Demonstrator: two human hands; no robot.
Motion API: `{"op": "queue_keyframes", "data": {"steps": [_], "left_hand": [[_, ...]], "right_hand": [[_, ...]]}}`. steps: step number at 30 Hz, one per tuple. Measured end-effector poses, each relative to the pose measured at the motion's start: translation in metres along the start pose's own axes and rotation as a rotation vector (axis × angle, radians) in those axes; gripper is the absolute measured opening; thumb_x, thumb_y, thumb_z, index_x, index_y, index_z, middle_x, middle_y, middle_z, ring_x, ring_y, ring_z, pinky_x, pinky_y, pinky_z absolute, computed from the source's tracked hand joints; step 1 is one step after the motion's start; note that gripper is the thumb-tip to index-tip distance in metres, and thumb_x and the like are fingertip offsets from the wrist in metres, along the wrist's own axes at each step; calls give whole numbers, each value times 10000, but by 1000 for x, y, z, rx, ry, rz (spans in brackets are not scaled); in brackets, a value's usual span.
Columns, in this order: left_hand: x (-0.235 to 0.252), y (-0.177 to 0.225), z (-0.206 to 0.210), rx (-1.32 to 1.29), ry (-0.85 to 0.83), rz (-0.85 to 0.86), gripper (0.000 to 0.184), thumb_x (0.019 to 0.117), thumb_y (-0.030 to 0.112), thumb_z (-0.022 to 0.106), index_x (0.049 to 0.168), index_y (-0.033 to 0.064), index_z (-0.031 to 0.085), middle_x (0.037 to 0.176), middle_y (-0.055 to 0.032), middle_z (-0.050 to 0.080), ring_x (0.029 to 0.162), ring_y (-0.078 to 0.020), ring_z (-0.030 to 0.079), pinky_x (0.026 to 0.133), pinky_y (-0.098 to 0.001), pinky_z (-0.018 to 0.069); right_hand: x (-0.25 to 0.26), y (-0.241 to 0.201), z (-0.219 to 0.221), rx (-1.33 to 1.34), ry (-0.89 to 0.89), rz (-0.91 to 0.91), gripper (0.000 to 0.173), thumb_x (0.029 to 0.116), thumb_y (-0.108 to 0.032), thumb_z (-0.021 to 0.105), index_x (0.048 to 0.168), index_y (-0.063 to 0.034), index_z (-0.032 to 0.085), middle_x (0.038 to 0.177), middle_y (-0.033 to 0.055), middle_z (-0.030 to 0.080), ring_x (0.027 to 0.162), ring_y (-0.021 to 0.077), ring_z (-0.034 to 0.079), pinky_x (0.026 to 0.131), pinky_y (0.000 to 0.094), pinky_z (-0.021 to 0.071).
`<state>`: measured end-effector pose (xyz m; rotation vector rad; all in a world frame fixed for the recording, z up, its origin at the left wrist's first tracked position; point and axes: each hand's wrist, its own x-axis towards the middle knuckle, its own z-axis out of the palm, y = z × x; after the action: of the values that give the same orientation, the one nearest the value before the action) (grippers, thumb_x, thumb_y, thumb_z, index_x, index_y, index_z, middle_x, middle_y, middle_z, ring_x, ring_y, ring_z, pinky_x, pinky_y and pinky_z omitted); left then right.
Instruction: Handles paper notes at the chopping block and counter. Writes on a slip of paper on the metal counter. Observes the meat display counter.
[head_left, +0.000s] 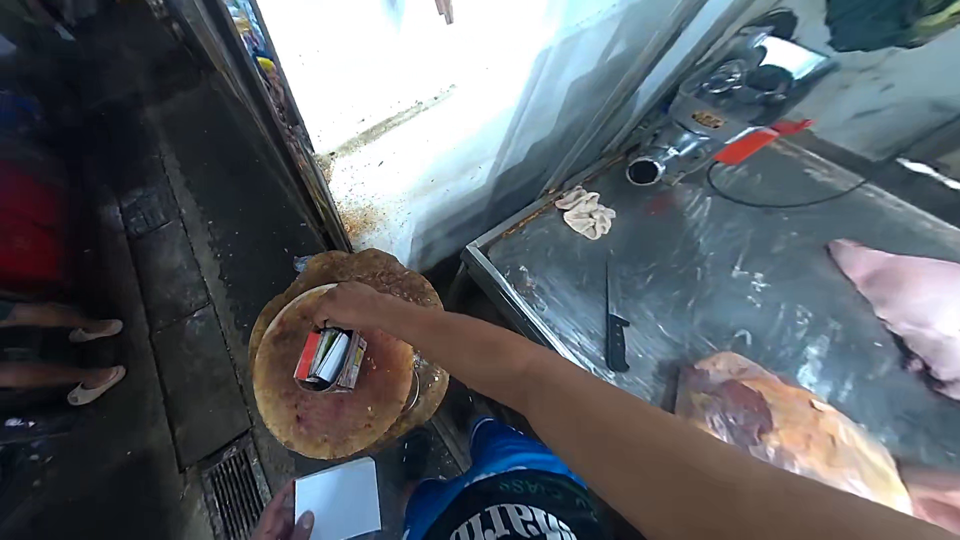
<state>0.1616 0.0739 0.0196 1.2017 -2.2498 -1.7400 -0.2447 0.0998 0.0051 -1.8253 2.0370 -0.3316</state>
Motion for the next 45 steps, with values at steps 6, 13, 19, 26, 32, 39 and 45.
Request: {"op": "queue_keyframes", "data": {"steps": [6,13,19,26,32,39,45], "left_hand": [[-5,66,64,-30,75,65,523,923,-21,644,1419,-80,489,915,-82,747,801,-131,729,782,-338,629],[-26,97,108,-26,208,-14,536,893,-43,679,1409,-32,533,929,-91,734,788,-130,714,761,-319,622],[-42,109,123,-60,306,-30,525,893,-34,684,1400,-3,553,920,-75,745,783,-132,723,744,-306,625],[-31,80,128,-38,186,-17,518,908,-21,666,1411,-22,539,909,-76,743,781,-120,712,762,-323,617],[44,80,135,4,-55,135,566,909,-7,652,1443,-39,467,1059,-110,710,897,-103,692,835,-318,600],[150,130,198,271,-606,350,620,885,17,661,1480,64,492,1275,-153,661,1111,-202,666,934,-403,579],[162,161,286,295,-741,461,551,902,3,665,1430,29,511,1190,-151,692,1020,-189,702,876,-379,604]], "right_hand": [[-17,1,-20,95,-57,-88,263,1057,-85,481,1235,-94,674,1292,162,656,1225,386,611,1020,620,489],[-19,5,-37,89,-117,-79,302,1093,-146,415,1270,-44,637,1278,216,647,1220,440,604,979,663,491],[-41,11,-66,177,1,-152,227,1054,-106,522,1206,-38,676,1188,192,683,1151,382,646,977,599,517],[-185,81,-75,1070,463,83,193,1021,-96,554,1143,-44,693,886,98,689,715,178,667,702,387,606],[-342,72,29,1939,792,473,336,1092,-210,381,1391,-127,509,998,61,626,738,178,646,649,350,588],[-440,-107,178,1891,1048,1021,717,1022,-200,569,1627,-265,191,1078,76,697,566,90,553,504,249,479],[-459,-243,264,2423,1585,1231,333,1077,-207,373,1138,-30,649,828,44,695,527,39,535,447,168,420]]}}
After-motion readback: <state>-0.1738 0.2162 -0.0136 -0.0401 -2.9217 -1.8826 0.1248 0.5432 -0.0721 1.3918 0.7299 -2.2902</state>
